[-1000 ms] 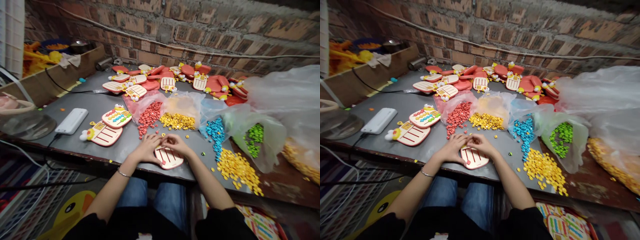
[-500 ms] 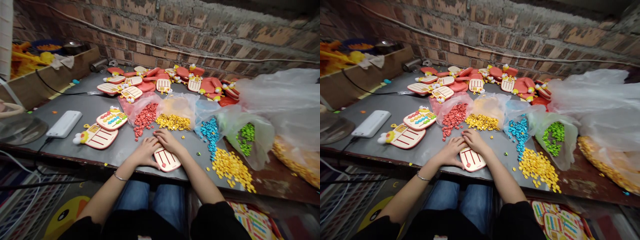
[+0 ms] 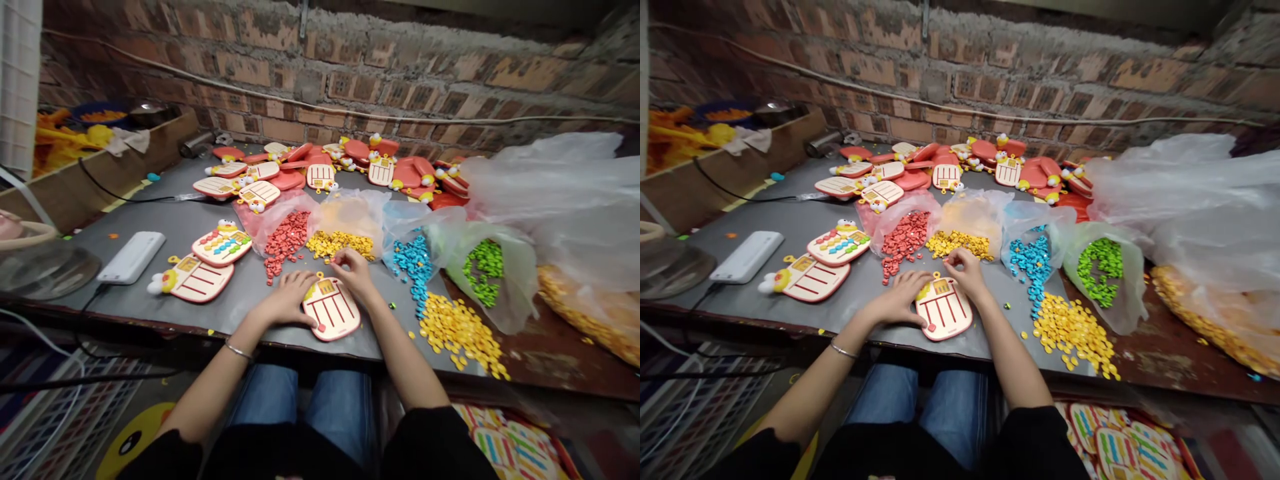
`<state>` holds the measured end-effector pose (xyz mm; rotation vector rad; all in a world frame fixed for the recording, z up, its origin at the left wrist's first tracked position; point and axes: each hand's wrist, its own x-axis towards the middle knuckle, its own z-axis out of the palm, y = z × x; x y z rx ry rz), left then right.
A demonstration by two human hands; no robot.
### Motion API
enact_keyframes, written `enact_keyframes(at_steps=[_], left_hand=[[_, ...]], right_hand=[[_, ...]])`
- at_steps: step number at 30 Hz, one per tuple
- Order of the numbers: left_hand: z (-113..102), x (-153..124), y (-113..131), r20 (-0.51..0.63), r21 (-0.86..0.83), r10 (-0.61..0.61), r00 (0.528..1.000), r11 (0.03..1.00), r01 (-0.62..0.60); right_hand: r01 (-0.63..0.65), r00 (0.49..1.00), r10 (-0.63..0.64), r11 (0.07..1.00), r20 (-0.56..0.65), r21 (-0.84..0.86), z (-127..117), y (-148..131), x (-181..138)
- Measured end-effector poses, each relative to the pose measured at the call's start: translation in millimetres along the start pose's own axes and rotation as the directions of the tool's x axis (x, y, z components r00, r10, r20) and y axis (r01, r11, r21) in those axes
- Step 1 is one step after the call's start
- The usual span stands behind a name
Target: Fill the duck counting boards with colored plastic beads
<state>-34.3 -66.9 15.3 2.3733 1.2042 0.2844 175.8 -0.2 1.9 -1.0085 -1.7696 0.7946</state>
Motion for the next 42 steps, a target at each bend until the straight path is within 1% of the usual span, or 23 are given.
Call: enact_keyframes(at_steps=[2,4,5,7,9,11,13,15,17,19,22,25,28,30,34,39,42], left_hand=[[-12.6,9.5,4.6,0.076,0.043,-0.059,0.995,0.998,0.056],[-26.3,23.4,7.0,0.162,0.119,-0.163,0.973,0.982,0.145],[-32.7,31.7,6.9,0.186,0.129,-0.192,0.964,0.977,0.17],[-43.1,49.4,4.1,0.244,0.143,-0.245,0.938,0.966,0.215],[-49.4,66.9,-0.9,0.33,0.156,-0.287,0.899,0.956,0.248],[-52.1,82.3,-5.9,0.428,0.154,-0.306,0.85,0.952,0.265],[-52.4,94.2,-9.6,0.508,0.147,-0.307,0.805,0.951,0.271],[-51.9,101.6,-11.8,0.559,0.142,-0.3,0.773,0.953,0.268],[-51.5,103.8,-13.2,0.581,0.138,-0.288,0.762,0.957,0.256],[-51.3,100.6,-14.4,0.571,0.133,-0.264,0.777,0.964,0.23],[-50.9,87.8,-16.9,0.491,0.128,-0.205,0.847,0.978,0.163],[-48.2,72.0,-20.5,0.373,0.143,-0.155,0.915,0.984,0.109],[-42.8,60.2,-23.4,0.273,0.178,-0.14,0.952,0.98,0.093],[-38.6,55.2,-24.2,0.226,0.204,-0.129,0.965,0.976,0.083],[-31.8,49.0,-24.5,0.176,0.232,-0.097,0.98,0.971,0.055],[-27.5,47.3,-28.8,0.154,0.225,-0.073,0.985,0.974,0.037],[-25.3,48.2,-31.9,0.15,0.225,-0.07,0.986,0.974,0.035]], right_hand=[[-0.069,0.997,0.068,0.996,0.021,0.051,-7.3,0.8,0.7],[-0.116,0.991,0.108,0.989,0.082,0.095,-15.0,-0.8,1.4],[-0.128,0.986,0.116,0.987,0.123,0.098,-18.9,-2.6,1.6],[-0.142,0.969,0.127,0.988,0.214,0.057,-26.3,-7.4,1.6],[-0.146,0.937,0.144,0.989,0.318,-0.018,-32.1,-12.4,0.8],[-0.131,0.895,0.162,0.986,0.416,-0.102,-35.1,-15.8,-0.7],[-0.101,0.865,0.172,0.98,0.472,-0.173,-34.6,-16.2,-2.1],[-0.066,0.859,0.168,0.973,0.483,-0.22,-32.0,-13.7,-3.0],[-0.025,0.867,0.148,0.967,0.476,-0.254,-29.3,-9.6,-3.1],[0.013,0.873,0.124,0.961,0.472,-0.276,-28.6,-6.2,-2.9],[0.023,0.857,0.12,0.962,0.5,-0.271,-32.4,-6.0,-2.7],[0.033,0.809,0.121,0.968,0.575,-0.249,-38.4,-11.1,-3.3],[0.043,0.746,0.117,0.974,0.656,-0.223,-41.3,-16.2,-4.4],[0.017,0.723,0.126,0.98,0.679,-0.199,-40.9,-17.7,-5.2],[-0.04,0.707,0.146,0.985,0.692,-0.166,-40.5,-18.4,-5.7],[-0.14,0.605,0.188,0.982,0.774,-0.128,-42.3,-22.1,-4.7],[-0.205,0.587,0.207,0.973,0.783,-0.103,-32.4,-26.4,-6.3]])
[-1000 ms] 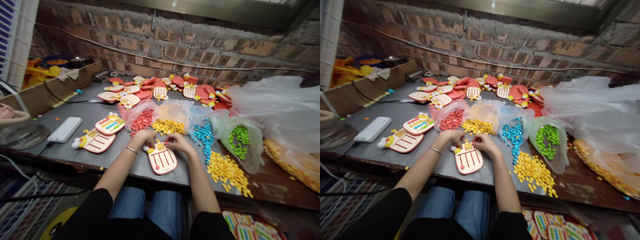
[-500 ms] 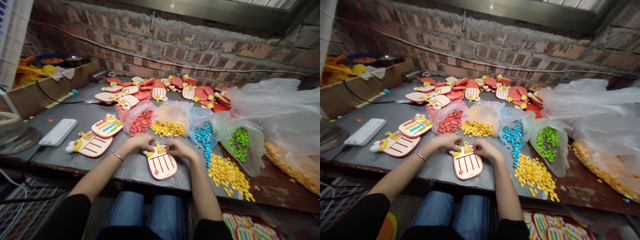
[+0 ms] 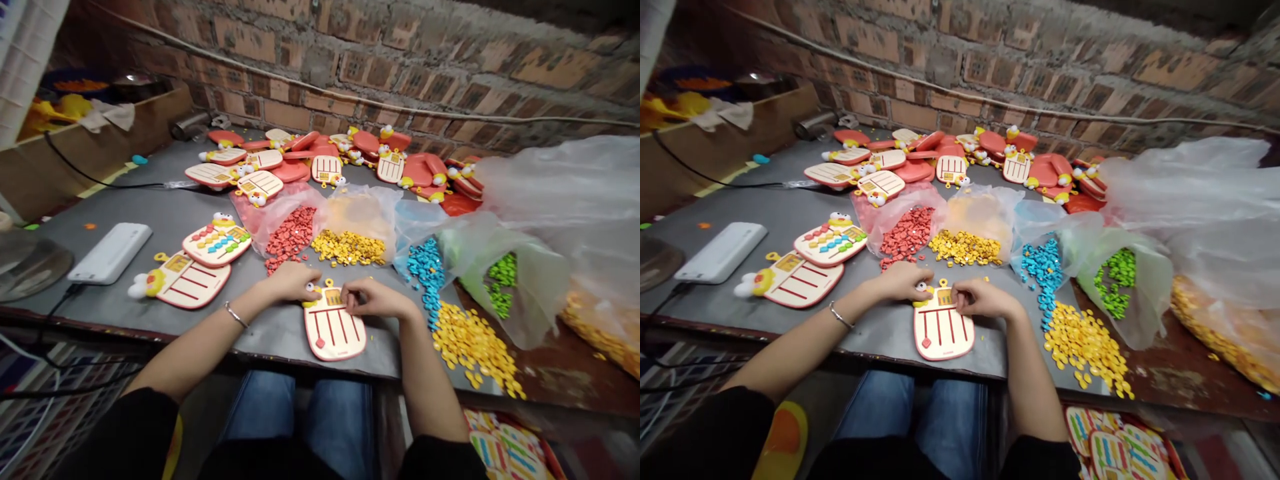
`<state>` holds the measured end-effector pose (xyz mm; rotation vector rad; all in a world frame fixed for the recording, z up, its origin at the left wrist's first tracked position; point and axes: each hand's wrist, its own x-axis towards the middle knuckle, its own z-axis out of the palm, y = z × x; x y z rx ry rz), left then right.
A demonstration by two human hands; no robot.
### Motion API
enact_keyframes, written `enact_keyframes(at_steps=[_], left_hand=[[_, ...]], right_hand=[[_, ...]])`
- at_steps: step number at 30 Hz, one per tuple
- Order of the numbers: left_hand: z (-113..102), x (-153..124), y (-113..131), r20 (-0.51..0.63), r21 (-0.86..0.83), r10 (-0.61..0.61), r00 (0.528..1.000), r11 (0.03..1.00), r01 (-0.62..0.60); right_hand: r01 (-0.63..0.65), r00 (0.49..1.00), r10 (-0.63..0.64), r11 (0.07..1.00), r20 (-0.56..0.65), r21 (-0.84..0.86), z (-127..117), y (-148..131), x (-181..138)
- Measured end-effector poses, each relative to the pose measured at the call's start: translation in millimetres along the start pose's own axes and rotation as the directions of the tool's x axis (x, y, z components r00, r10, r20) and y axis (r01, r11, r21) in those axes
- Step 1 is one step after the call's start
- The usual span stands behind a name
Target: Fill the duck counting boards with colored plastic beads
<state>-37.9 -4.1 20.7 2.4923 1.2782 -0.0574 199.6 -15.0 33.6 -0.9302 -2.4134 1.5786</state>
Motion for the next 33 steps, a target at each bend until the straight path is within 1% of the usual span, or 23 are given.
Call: enact_keyframes(at_steps=[3,5,7,9,10,12,14,16,18,23,27,33], left_hand=[[2.3,0.2,-0.8,-0.007,0.007,-0.003,1.0,1.0,0.003],[2.8,-0.4,-1.0,-0.009,0.012,0.01,1.0,1.0,-0.01],[1.9,-1.3,-2.0,-0.007,0.014,0.037,0.999,0.999,-0.037],[-0.6,-2.2,-4.3,0.0,0.012,0.068,0.998,0.998,-0.068],[-2.4,-2.6,-6.1,0.007,0.007,0.086,0.996,0.996,-0.086],[-6.4,-3.8,-10.3,0.027,-0.013,0.124,0.992,0.992,-0.124],[-10.2,-5.2,-14.8,0.048,-0.049,0.158,0.986,0.987,-0.156],[-12.9,-6.9,-18.5,0.062,-0.083,0.183,0.981,0.981,-0.177],[-14.2,-8.5,-20.8,0.076,-0.109,0.205,0.976,0.974,-0.196],[-13.9,-9.1,-23.0,0.117,-0.135,0.235,0.965,0.966,-0.219],[-13.7,-8.1,-23.1,0.131,-0.155,0.233,0.964,0.965,-0.212],[-12.5,-8.0,-23.6,0.114,-0.138,0.234,0.966,0.966,-0.217]], right_hand=[[0.017,1.0,-0.017,1.0,-0.005,0.026,11.0,-6.6,8.6],[0.05,0.996,-0.05,0.999,-0.068,0.006,12.7,-10.3,9.2],[0.082,0.983,-0.085,0.996,-0.162,-0.023,7.1,-12.0,2.9],[0.101,0.971,-0.111,0.993,-0.211,-0.061,-3.0,-11.2,-7.8],[0.101,0.972,-0.116,0.992,-0.204,-0.08,-8.1,-9.9,-13.1],[0.084,0.984,-0.102,0.989,-0.147,-0.124,-15.3,-5.8,-20.4],[0.037,0.994,-0.055,0.983,-0.098,-0.179,-16.8,-0.4,-21.3],[-0.019,0.996,-0.002,0.973,-0.093,-0.229,-13.7,5.0,-17.0],[-0.047,0.994,0.019,0.965,-0.109,-0.257,-9.1,8.8,-11.0],[-0.042,0.988,0.001,0.963,-0.154,-0.265,-2.9,9.0,-2.7],[-0.012,0.991,-0.019,0.973,-0.13,-0.23,-1.9,8.6,0.2],[0.003,0.991,-0.03,0.979,-0.132,-0.201,-0.9,12.7,3.4]])
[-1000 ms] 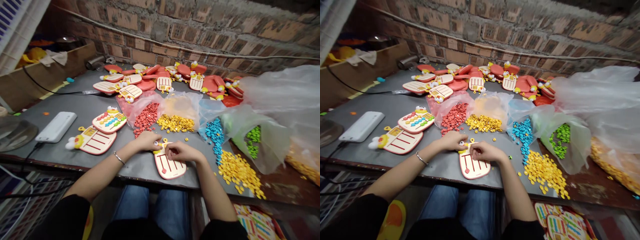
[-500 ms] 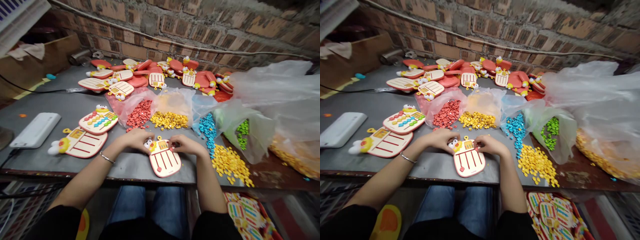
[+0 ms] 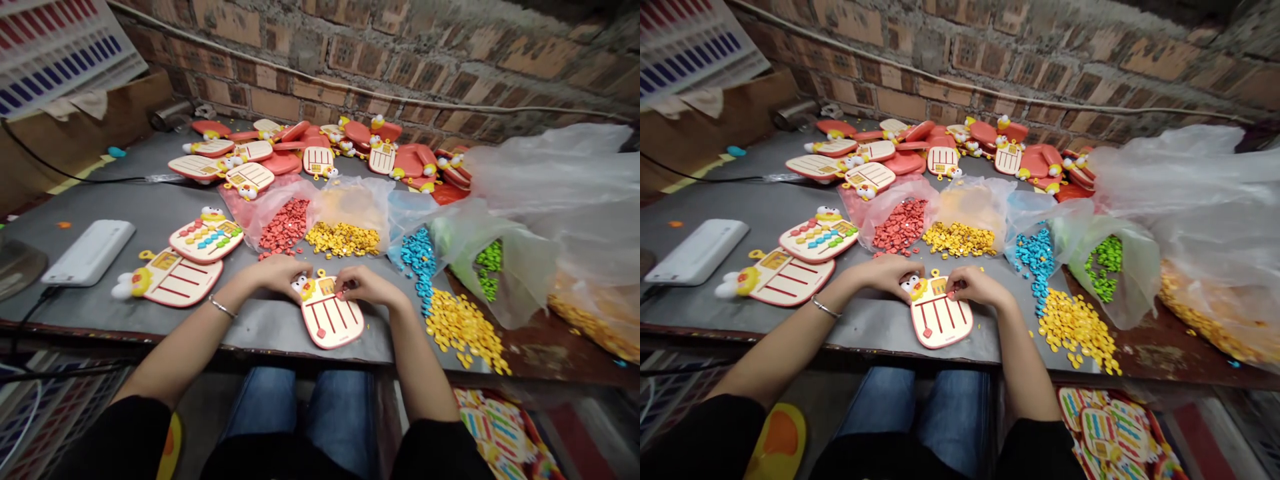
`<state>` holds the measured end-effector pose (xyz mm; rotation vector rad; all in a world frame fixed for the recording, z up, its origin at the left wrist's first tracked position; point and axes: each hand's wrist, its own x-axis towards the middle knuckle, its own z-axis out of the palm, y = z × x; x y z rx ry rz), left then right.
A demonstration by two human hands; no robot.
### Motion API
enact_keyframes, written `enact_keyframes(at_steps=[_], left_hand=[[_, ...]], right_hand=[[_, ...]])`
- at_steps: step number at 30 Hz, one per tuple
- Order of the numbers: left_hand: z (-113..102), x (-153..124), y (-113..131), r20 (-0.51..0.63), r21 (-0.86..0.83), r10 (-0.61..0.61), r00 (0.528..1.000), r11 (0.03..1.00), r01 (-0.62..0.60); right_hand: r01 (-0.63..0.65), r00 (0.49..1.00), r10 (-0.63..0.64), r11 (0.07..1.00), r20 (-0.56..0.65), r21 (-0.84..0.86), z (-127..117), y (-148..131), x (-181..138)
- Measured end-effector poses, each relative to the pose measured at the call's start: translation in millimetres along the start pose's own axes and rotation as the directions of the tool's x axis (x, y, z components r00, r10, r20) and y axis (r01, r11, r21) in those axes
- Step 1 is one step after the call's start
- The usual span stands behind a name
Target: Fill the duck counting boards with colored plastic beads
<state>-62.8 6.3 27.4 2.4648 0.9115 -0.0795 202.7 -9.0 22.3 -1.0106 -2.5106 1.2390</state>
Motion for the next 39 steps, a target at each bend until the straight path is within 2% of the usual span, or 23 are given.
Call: enact_keyframes(at_steps=[6,12,15,19,21,23,26,29,39], left_hand=[[-1.1,-1.0,0.7,-0.012,0.016,-0.006,1.0,1.0,0.006],[-4.3,-1.3,3.4,-0.004,0.04,-0.027,1.0,0.999,0.027],[-3.5,-0.9,3.0,-0.003,0.037,-0.023,1.0,0.999,0.023],[-0.5,-0.5,1.7,-0.028,0.039,-0.022,0.999,0.999,0.023],[0.7,-0.6,1.1,-0.043,0.036,-0.019,0.999,0.999,0.02],[1.0,-1.0,0.6,-0.048,0.032,-0.016,0.999,0.999,0.018],[-0.1,-2.0,0.2,-0.033,0.028,-0.018,0.999,0.999,0.019],[-1.6,-2.7,0.5,-0.015,0.027,-0.015,1.0,1.0,0.015],[-2.3,-3.6,1.5,-0.033,0.06,-0.034,0.999,0.998,0.036]], right_hand=[[-0.07,0.997,0.072,0.994,-0.011,0.085,6.5,-1.3,5.1],[-0.074,0.994,0.082,0.99,-0.066,0.119,19.0,-2.6,12.2],[-0.045,0.99,0.05,0.998,-0.135,0.038,30.5,-6.3,19.6],[-0.02,0.967,-0.025,0.984,-0.254,-0.175,46.2,-13.8,30.5],[-0.032,0.961,-0.024,0.981,-0.276,-0.194,46.2,-15.9,30.5],[-0.029,0.97,0.002,0.994,-0.242,-0.109,38.5,-15.9,24.7],[0.004,0.997,0.001,0.997,-0.076,0.072,20.9,-14.1,11.6],[0.012,1.0,-0.011,0.995,-0.015,0.097,13.8,-13.6,6.2],[0.082,0.962,-0.105,0.991,-0.252,-0.102,46.5,-11.8,26.5]])
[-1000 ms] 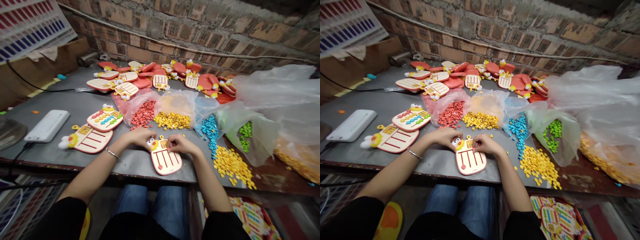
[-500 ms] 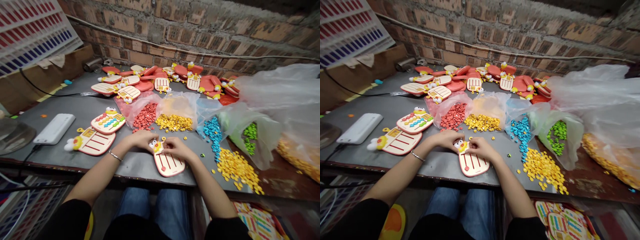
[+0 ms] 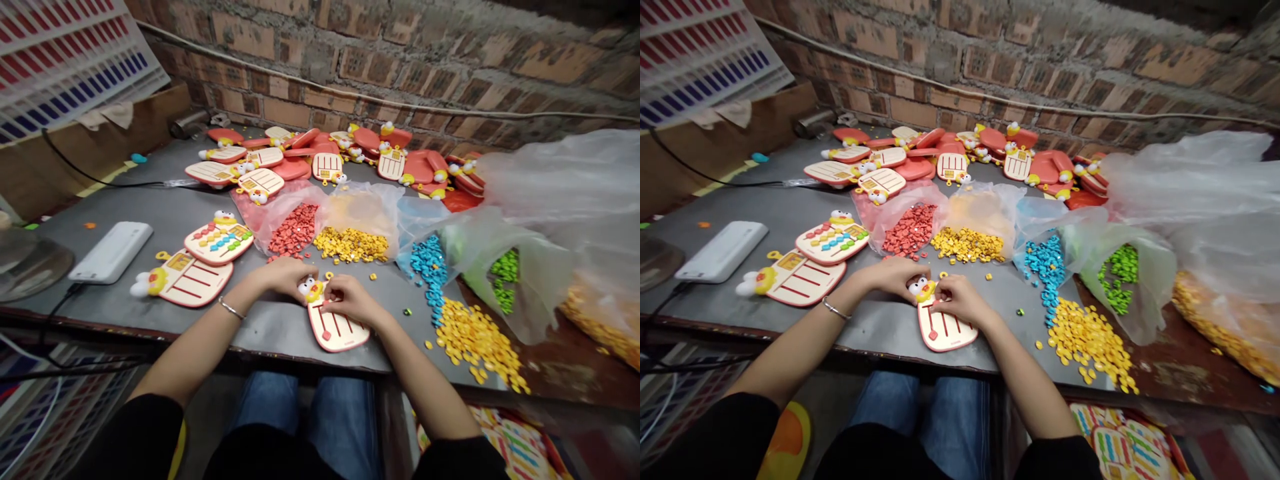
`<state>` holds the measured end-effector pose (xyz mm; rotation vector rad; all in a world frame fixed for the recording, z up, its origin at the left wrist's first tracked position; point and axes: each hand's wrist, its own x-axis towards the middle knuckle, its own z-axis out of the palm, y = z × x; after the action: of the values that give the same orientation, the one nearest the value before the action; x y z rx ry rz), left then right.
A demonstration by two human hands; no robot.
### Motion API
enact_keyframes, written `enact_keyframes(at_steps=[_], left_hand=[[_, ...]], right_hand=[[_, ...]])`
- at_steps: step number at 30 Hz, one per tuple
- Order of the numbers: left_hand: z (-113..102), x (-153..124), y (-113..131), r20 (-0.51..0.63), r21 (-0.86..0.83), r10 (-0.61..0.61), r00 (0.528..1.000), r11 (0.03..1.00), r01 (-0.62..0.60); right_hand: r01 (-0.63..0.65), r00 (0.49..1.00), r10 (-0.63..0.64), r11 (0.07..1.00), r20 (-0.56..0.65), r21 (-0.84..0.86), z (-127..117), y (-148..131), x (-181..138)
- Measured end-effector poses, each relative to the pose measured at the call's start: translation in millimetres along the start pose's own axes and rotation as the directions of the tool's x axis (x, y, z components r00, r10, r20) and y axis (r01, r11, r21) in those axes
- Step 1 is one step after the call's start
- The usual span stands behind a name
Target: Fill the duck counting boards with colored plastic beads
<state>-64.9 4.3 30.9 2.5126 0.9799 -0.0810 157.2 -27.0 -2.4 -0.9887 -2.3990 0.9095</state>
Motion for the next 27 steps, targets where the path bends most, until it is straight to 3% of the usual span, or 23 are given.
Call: enact_keyframes(at_steps=[8,15,22,24,27], left_hand=[[2.1,0.8,-3.2,-0.011,0.015,-0.005,1.0,1.0,0.006],[0.2,0.2,-3.8,-0.014,0.0,-0.011,1.0,1.0,0.011],[0.2,1.1,-6.6,-0.009,-0.029,-0.015,1.0,0.999,0.014],[-4.6,-1.8,-9.0,0.002,-0.082,-0.007,1.0,0.997,0.008],[-15.4,-8.9,-16.0,-0.053,-0.178,-0.018,0.998,0.984,0.008]], right_hand=[[-0.008,0.999,0.0,0.987,-0.049,-0.162,18.2,-8.1,2.9],[0.03,0.989,-0.036,0.999,0.143,0.044,-8.8,-15.0,-2.1],[0.087,0.94,-0.144,0.978,0.309,0.191,-15.6,-20.4,-5.0],[0.089,0.939,-0.171,0.959,0.298,0.269,-16.9,-20.8,-5.2],[0.069,0.977,-0.127,0.949,0.173,0.308,-18.0,-18.9,-4.4]])
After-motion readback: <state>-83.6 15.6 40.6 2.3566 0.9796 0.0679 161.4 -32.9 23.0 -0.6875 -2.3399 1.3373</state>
